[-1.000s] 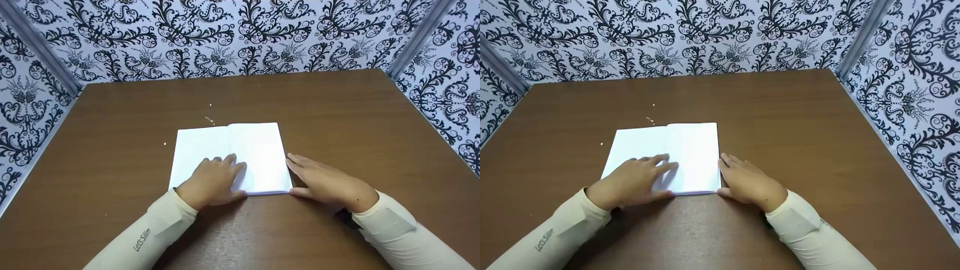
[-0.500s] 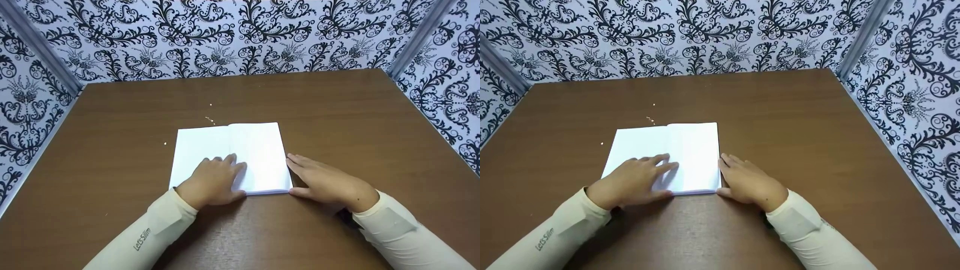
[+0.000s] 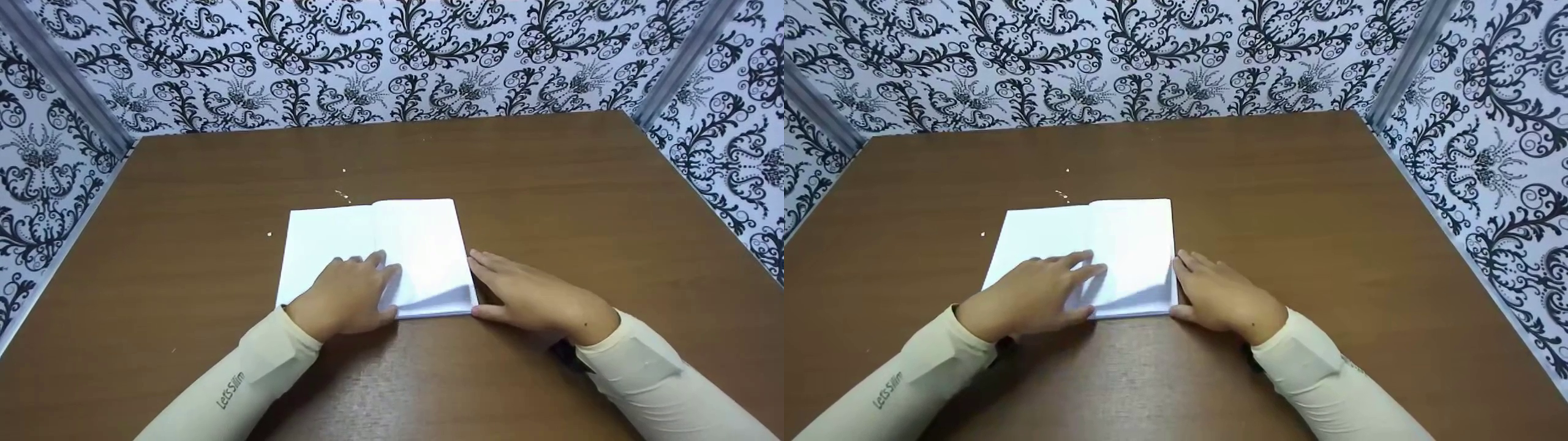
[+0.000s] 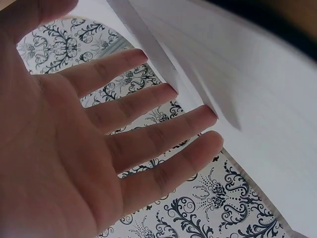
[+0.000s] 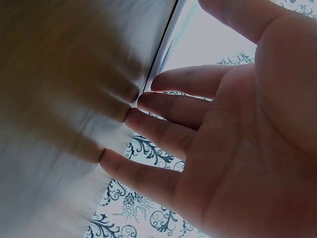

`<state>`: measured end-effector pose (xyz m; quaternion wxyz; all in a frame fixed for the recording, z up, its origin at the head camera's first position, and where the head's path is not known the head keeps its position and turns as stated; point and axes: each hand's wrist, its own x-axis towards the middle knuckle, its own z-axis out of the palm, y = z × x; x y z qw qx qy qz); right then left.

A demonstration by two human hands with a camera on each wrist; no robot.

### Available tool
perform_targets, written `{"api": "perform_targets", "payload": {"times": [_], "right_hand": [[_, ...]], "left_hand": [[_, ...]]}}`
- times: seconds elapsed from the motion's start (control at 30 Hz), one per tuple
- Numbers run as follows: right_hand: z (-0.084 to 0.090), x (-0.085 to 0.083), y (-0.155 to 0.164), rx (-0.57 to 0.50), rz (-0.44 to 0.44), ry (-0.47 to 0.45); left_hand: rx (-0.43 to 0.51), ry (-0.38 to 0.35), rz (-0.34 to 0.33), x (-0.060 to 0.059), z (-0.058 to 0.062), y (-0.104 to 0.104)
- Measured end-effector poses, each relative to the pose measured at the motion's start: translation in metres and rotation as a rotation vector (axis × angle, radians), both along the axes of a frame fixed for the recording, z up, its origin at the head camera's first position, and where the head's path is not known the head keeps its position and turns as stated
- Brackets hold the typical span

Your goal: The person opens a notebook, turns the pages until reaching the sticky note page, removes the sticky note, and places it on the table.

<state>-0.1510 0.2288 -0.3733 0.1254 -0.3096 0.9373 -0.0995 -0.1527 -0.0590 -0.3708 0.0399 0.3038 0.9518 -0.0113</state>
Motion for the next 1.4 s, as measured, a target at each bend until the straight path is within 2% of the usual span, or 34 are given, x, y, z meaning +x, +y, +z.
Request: {"api": "perform_targets", "payload": {"times": [0.2, 0.33, 0.57, 0.8, 1.07, 1.4], "right_hand": [[0.0, 0.0, 0.0, -0.001, 0.007, -0.003], [0.0, -0.001, 0.0, -0.006, 0.028, -0.004], [-0.001, -0.001, -0.001, -0.007, 0.046, 0.003], [-0.001, -0.002, -0.001, 0.001, 0.04, 0.009], [-0.001, -0.001, -0.001, 0.002, 0.038, 0.011], [-0.001, -0.001, -0.001, -0.013, 0.044, 0.017]], "left_hand": [[0.014, 0.053, -0.014, 0.0, -0.002, 0.002], [0.045, 0.113, -0.046, 0.0, -0.002, 0.003], [0.087, 0.259, -0.126, -0.003, -0.001, 0.008], [0.173, 0.425, -0.156, -0.006, 0.001, 0.011], [0.309, 0.544, -0.134, -0.007, 0.005, 0.012], [0.471, 0.618, -0.036, -0.011, 0.011, 0.006]]}}
